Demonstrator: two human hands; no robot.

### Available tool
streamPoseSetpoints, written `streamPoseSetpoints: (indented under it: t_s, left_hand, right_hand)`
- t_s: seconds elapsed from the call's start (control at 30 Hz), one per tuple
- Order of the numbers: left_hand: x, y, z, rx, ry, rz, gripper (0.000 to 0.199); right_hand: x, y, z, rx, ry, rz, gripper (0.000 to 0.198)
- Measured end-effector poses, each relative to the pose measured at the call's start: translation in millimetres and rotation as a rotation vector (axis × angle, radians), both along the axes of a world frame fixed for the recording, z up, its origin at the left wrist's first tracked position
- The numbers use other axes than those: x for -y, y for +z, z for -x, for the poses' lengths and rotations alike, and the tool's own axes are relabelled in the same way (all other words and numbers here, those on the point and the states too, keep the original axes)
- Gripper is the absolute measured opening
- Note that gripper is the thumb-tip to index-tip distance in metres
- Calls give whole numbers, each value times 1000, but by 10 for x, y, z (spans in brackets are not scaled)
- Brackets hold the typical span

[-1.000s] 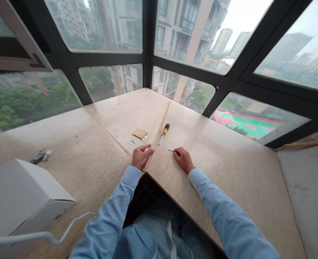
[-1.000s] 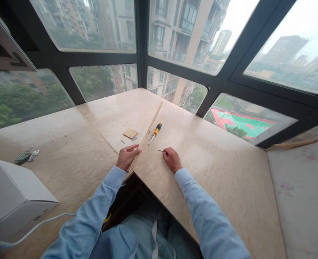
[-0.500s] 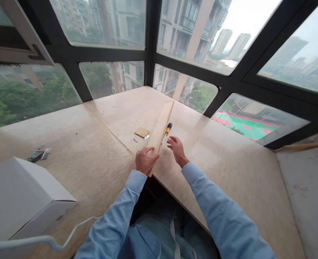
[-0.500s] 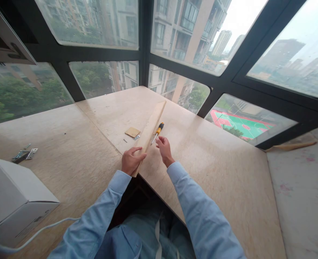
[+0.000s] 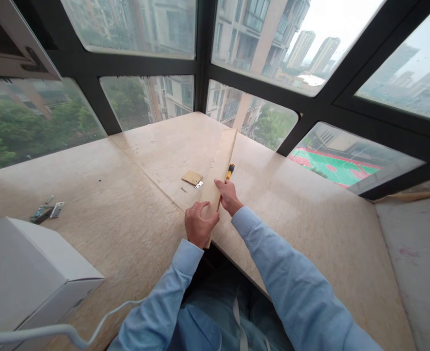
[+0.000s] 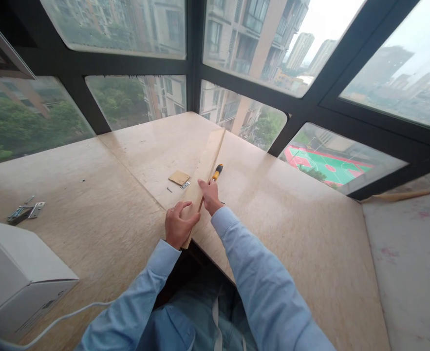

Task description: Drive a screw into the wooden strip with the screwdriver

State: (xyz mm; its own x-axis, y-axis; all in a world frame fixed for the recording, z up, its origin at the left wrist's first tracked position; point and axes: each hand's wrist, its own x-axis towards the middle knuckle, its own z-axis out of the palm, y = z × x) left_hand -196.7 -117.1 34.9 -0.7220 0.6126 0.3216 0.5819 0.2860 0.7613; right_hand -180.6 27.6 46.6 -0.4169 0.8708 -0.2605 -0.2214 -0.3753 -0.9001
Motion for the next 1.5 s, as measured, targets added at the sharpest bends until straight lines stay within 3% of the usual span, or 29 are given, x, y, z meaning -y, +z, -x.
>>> streamPoseSetpoints:
  t_s: [0.17, 0.3, 0.43, 0.53, 0.73, 0.93, 1.1, 1.3, 1.4, 1.5]
  left_hand:
    - [-13, 19, -110, 78, -17, -28, 56]
    - [-26, 63, -192, 536, -120, -121, 79]
    - [-20, 103, -274, 1054, -283, -140, 78]
    - [-46, 151, -343, 1246, -364, -56, 72]
    - [-265, 209, -426, 1289, -393, 20, 58]
    - [-620, 248, -370, 1543, -428, -179, 23]
    - [-813, 269, -486, 1569, -477, -323, 20]
    - [-784, 170, -614, 1536, -465, -376, 26]
    - [-736, 101, -642, 1508, -483, -364, 38]
    - [-707, 66, -691, 1488, -470, -375, 47]
  right_hand:
    - [4, -13, -87, -40, -69, -42, 12]
    - [-70, 5, -353, -34, -85, -31, 17]
    - [-135, 36, -742, -61, -80, -43, 25]
    - [-128, 50, -1028, -76, -98, -53, 29]
    - [-12, 76, -1403, -160, -50, -5, 37]
    - [154, 91, -1569, -203, 95, 55, 41]
    - [243, 83, -1656, -185, 216, 111, 44]
    - [215, 105, -1779, -121, 309, 132, 43]
    - [196, 91, -1829, 18, 267, 107, 42]
    - [170, 75, -1875, 191, 146, -13, 50]
